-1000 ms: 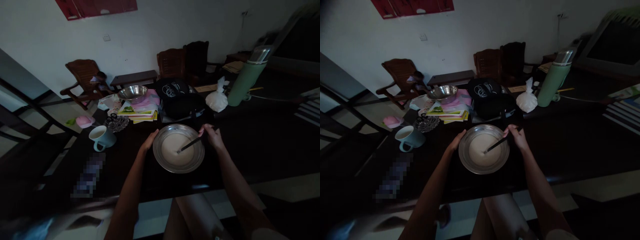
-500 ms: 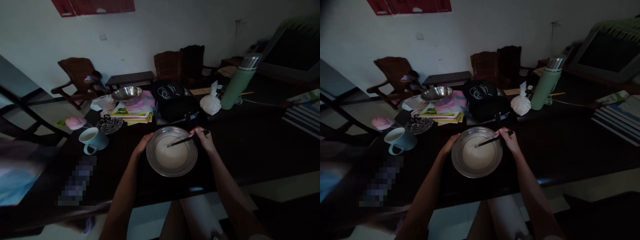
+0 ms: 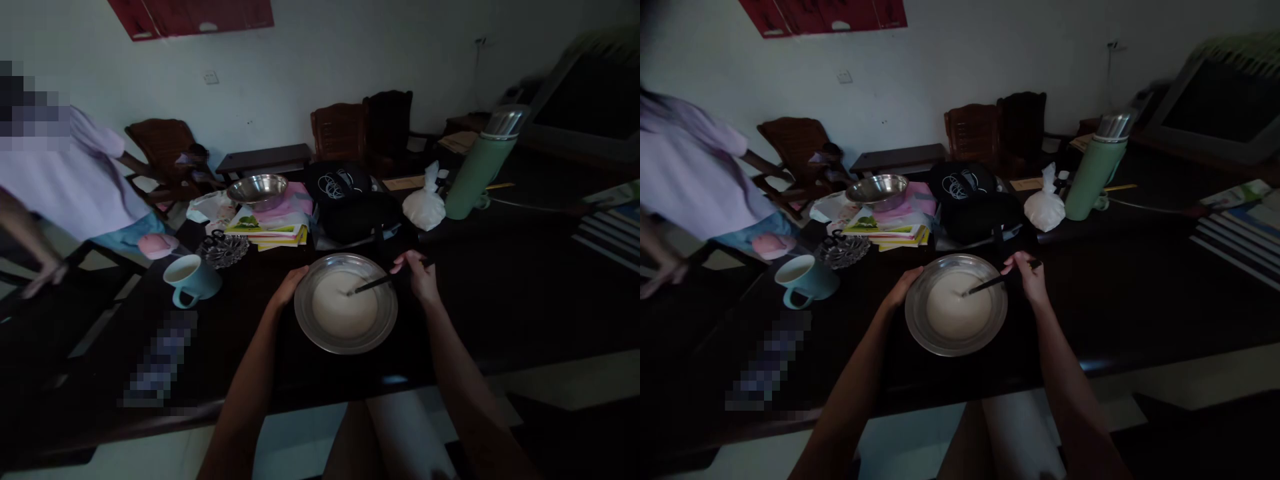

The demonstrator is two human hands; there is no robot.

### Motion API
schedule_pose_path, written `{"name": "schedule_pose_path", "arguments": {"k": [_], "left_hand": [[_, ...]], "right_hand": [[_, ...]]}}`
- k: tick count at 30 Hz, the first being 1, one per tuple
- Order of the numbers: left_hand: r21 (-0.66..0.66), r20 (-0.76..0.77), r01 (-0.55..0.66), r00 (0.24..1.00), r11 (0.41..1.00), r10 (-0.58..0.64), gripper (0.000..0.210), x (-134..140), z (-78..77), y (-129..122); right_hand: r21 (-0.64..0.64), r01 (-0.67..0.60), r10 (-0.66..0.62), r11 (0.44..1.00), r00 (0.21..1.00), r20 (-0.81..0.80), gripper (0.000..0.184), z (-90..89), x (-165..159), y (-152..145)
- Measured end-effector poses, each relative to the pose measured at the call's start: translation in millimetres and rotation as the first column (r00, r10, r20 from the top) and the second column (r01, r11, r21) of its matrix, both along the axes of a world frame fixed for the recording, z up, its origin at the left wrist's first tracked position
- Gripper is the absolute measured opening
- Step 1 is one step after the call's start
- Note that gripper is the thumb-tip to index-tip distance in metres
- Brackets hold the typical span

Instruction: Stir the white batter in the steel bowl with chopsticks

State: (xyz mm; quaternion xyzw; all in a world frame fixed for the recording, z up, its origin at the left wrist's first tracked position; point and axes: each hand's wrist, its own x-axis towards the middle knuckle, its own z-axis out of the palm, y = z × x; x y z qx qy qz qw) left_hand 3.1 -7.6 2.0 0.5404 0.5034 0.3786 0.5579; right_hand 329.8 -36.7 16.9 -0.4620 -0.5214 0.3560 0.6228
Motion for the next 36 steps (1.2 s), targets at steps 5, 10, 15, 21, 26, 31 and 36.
{"name": "schedule_pose_path", "arguments": {"k": [5, 10, 15, 21, 26, 31, 36], "left_hand": [[0.024, -0.022, 0.011, 1.000, 1.000, -0.011, 0.070, 0.9, 4.3, -1.9], [0.025, -0.027, 0.018, 0.999, 1.000, -0.018, 0.071, 0.5, 4.0, -2.3], [0.028, -0.049, 0.008, 0.999, 1.000, -0.007, 0.075, -0.1, 3.3, -1.1], [0.007, -0.051, 0.002, 0.999, 1.000, -0.001, 0.077, -1.0, 1.4, -0.9], [0.011, -0.070, 0.007, 0.998, 1.000, -0.006, 0.076, -1.7, 0.6, -1.6], [0.014, -0.082, 0.018, 0.996, 1.000, -0.016, 0.075, -0.5, 3.5, -1.8], [0.024, -0.065, 0.005, 0.998, 1.000, -0.004, 0.071, 0.8, 3.8, -1.0]], "right_hand": [[-0.022, -0.201, 0.202, 0.979, 0.976, 0.083, 0.051, -0.6, -2.6, 0.1], [-0.023, -0.084, 0.086, 0.996, 0.995, 0.054, 0.052, -1.9, 0.7, 0.5], [-0.034, -0.222, 0.224, 0.974, 0.971, 0.083, 0.051, 0.1, -1.8, -0.2], [-0.029, -0.078, 0.080, 0.997, 0.995, 0.055, 0.054, -1.3, 1.5, 2.2], [-0.060, -0.200, 0.205, 0.978, 0.975, 0.090, 0.052, 0.8, -0.3, 0.8], [-0.033, -0.051, 0.054, 0.998, 0.996, 0.077, 0.053, 0.4, 4.1, 2.7], [-0.048, -0.167, 0.170, 0.985, 0.982, 0.085, 0.053, -1.4, 2.8, 2.6]]}}
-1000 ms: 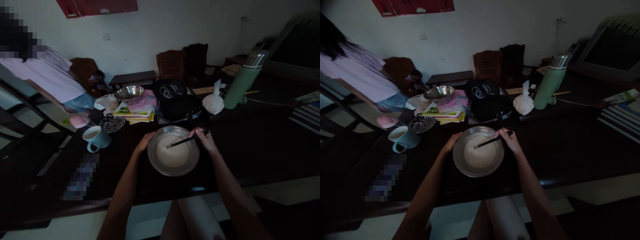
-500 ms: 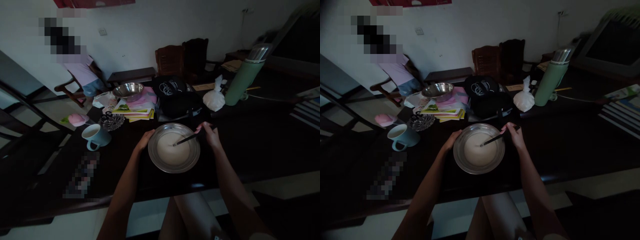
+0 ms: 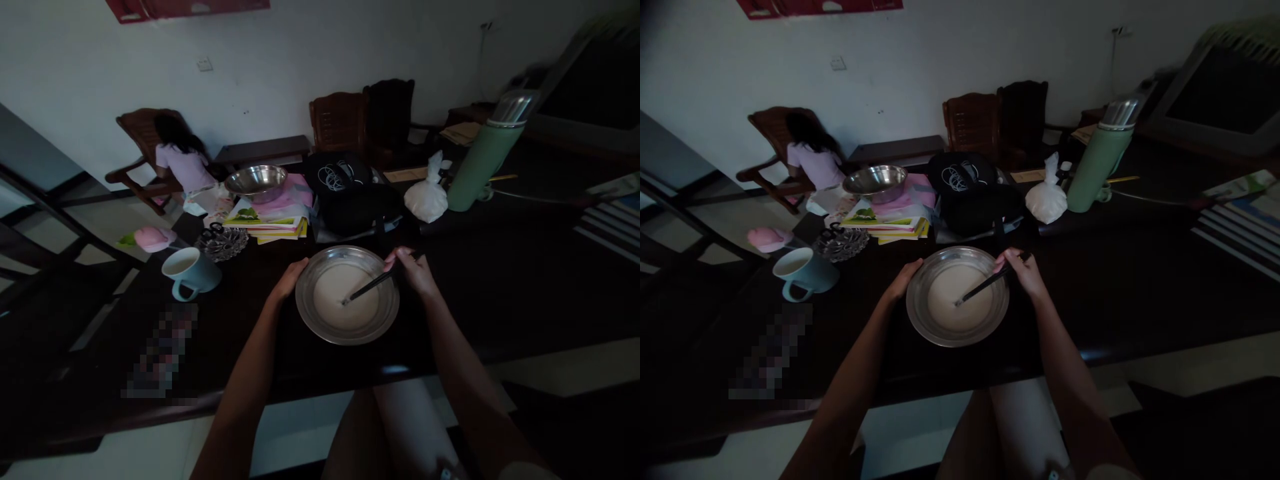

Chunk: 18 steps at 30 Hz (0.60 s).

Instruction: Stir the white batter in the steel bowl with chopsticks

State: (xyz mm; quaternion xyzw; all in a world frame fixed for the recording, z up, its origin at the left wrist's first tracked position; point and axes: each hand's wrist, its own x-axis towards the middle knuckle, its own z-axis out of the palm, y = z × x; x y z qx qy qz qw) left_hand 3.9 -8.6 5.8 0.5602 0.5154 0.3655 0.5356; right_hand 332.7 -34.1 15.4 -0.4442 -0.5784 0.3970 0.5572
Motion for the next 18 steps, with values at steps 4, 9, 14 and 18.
{"name": "schedule_pose_path", "arguments": {"k": [4, 9, 14, 18], "left_hand": [[-0.029, 0.019, 0.004, 1.000, 1.000, -0.004, 0.071, 0.0, -0.8, 0.1], [0.000, -0.009, 0.005, 1.000, 1.000, -0.005, 0.071, -0.9, -1.6, 0.3], [-0.009, 0.002, 0.013, 1.000, 1.000, -0.013, 0.074, -1.7, -2.4, 0.8], [0.005, 0.002, 0.014, 1.000, 1.000, -0.014, 0.072, -1.0, -0.6, -0.2]], "right_hand": [[-0.006, 0.041, -0.041, 0.999, 0.999, -0.002, 0.052, 0.8, -0.9, 0.1], [0.012, 0.068, -0.068, 0.998, 0.998, -0.011, 0.054, 0.1, 0.2, 0.8], [0.020, 0.058, -0.057, 0.998, 0.998, -0.002, 0.052, 1.6, -1.1, 1.4], [0.011, 0.092, -0.091, 0.996, 0.994, -0.052, 0.053, 1.6, -0.6, 1.1]]}}
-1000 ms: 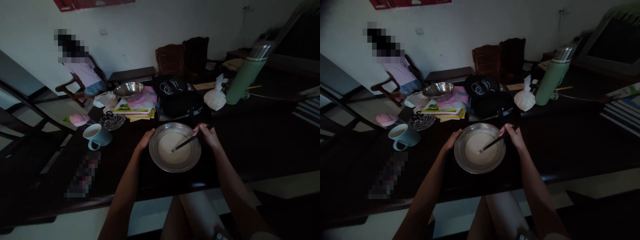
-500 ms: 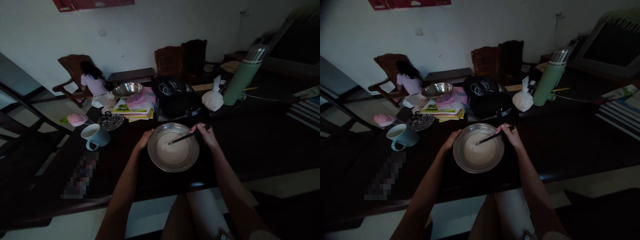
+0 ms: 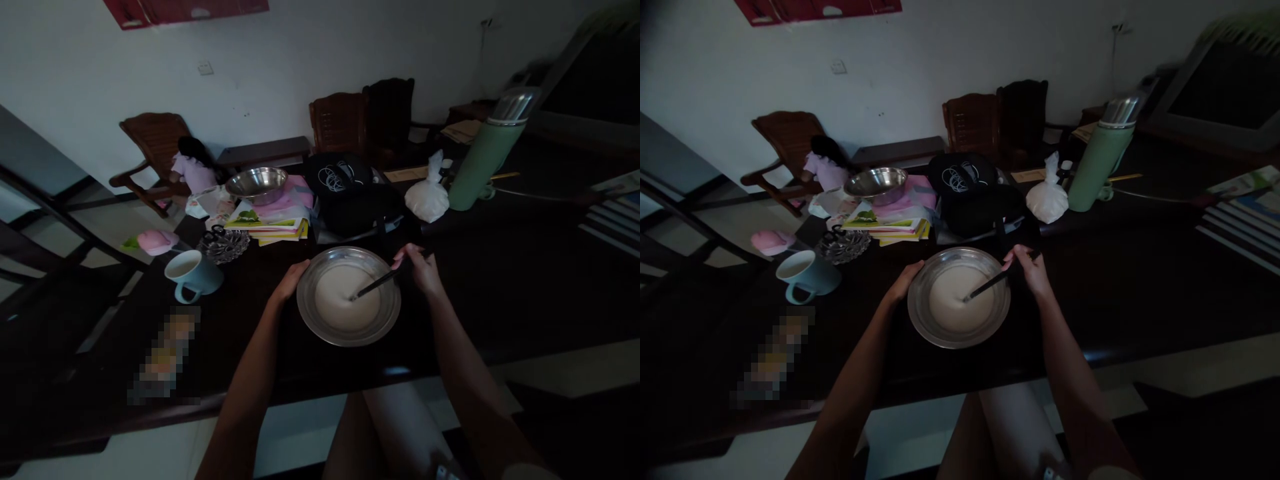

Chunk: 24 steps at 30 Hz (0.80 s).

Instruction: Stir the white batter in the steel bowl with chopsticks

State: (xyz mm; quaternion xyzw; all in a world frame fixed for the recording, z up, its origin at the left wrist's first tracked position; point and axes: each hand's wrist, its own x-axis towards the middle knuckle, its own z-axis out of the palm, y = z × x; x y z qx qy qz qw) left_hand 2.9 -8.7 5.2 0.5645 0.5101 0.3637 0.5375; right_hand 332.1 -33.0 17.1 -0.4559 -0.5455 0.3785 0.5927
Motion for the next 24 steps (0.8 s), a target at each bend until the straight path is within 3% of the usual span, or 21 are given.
{"name": "schedule_pose_path", "arguments": {"k": [4, 9, 14, 19, 24], "left_hand": [[-0.022, 0.002, -0.005, 1.000, 1.000, 0.005, 0.072, 0.3, 0.2, -0.3], [-0.024, 0.009, 0.002, 1.000, 1.000, -0.001, 0.073, -0.4, -2.1, 0.8], [-0.015, 0.009, 0.005, 1.000, 1.000, -0.005, 0.074, -0.9, -2.4, 0.6], [-0.004, -0.018, 0.008, 1.000, 1.000, -0.008, 0.074, -1.7, -3.7, 2.1], [0.014, -0.017, -0.004, 1.000, 1.000, 0.004, 0.071, -1.8, -4.2, 2.0]], "right_hand": [[-0.028, -0.087, 0.088, 0.996, 0.995, 0.042, 0.049, 1.5, -2.6, -1.5], [0.003, 0.039, -0.039, 0.999, 0.999, 0.000, 0.049, 1.4, 0.0, -1.2], [-0.025, -0.076, 0.077, 0.997, 0.996, 0.036, 0.048, -0.2, -2.2, -0.9], [-0.025, 0.013, -0.013, 1.000, 1.000, -0.015, 0.049, -1.6, -1.2, 0.6], [-0.018, -0.074, 0.075, 0.997, 0.997, 0.030, 0.048, 0.3, -3.1, -0.7]]}}
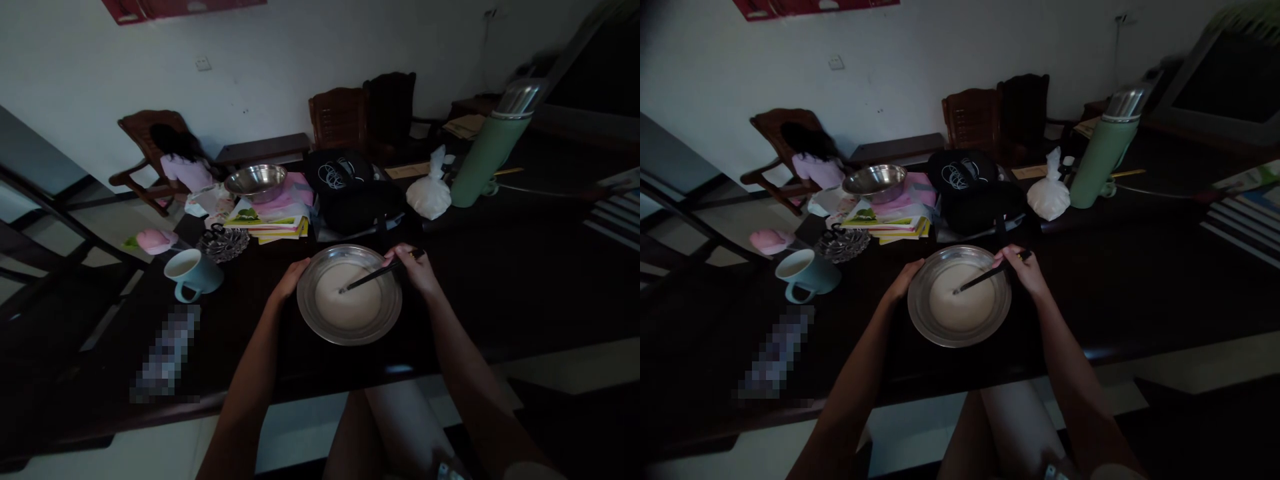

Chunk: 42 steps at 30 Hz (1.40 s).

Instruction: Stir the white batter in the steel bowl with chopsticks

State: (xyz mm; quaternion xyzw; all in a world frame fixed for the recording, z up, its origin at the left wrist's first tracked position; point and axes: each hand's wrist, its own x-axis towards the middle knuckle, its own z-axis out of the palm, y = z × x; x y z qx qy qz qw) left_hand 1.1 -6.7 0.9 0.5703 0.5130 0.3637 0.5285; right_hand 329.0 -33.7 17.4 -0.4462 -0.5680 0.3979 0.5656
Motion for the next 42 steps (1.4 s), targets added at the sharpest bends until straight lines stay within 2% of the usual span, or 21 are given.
{"name": "schedule_pose_path", "arguments": {"k": [5, 9, 15, 19, 24, 29, 33, 38, 42], "left_hand": [[-0.016, 0.008, 0.003, 1.000, 1.000, -0.003, 0.074, 0.7, 1.3, -0.5], [-0.002, 0.005, 0.004, 1.000, 1.000, -0.004, 0.074, 0.8, 2.8, -0.5], [-0.030, 0.018, -0.003, 1.000, 1.000, 0.004, 0.073, 0.9, 3.5, -1.5], [-0.023, 0.018, 0.000, 1.000, 1.000, 0.000, 0.073, 1.2, 3.2, -1.0], [-0.009, 0.003, 0.003, 1.000, 1.000, -0.003, 0.072, 1.1, 2.9, -0.1], [-0.017, 0.005, 0.001, 1.000, 1.000, -0.001, 0.072, 1.0, 2.2, 0.2], [-0.016, -0.023, 0.004, 1.000, 1.000, -0.004, 0.071, 0.8, 2.4, 0.2], [-0.016, -0.023, 0.000, 1.000, 1.000, -0.001, 0.072, 0.9, 3.3, 0.0], [-0.028, 0.008, -0.008, 1.000, 1.000, 0.008, 0.071, 1.4, 3.5, -0.1]], "right_hand": [[0.008, 0.086, -0.086, 0.996, 0.996, -0.026, 0.051, 0.1, 0.6, 1.0], [0.008, 0.022, -0.022, 1.000, 1.000, 0.010, 0.049, 0.3, 0.3, 1.1], [0.019, 0.088, -0.087, 0.996, 0.996, -0.037, 0.048, -0.2, 0.9, 0.7], [0.010, 0.021, -0.021, 1.000, 1.000, -0.012, 0.048, 0.5, -0.7, 0.9], [0.018, 0.095, -0.094, 0.995, 0.995, -0.040, 0.049, 2.1, -0.4, 0.7], [0.005, 0.030, -0.030, 1.000, 1.000, 0.009, 0.049, 2.7, -0.1, 0.4], [0.016, 0.090, -0.089, 0.996, 0.995, -0.036, 0.049, 1.8, 1.0, 0.5], [-0.007, -0.011, 0.011, 1.000, 1.000, 0.006, 0.049, 3.3, -0.8, -1.0], [0.006, 0.093, -0.093, 0.996, 0.995, -0.020, 0.049, 3.5, 0.8, -0.5]]}}
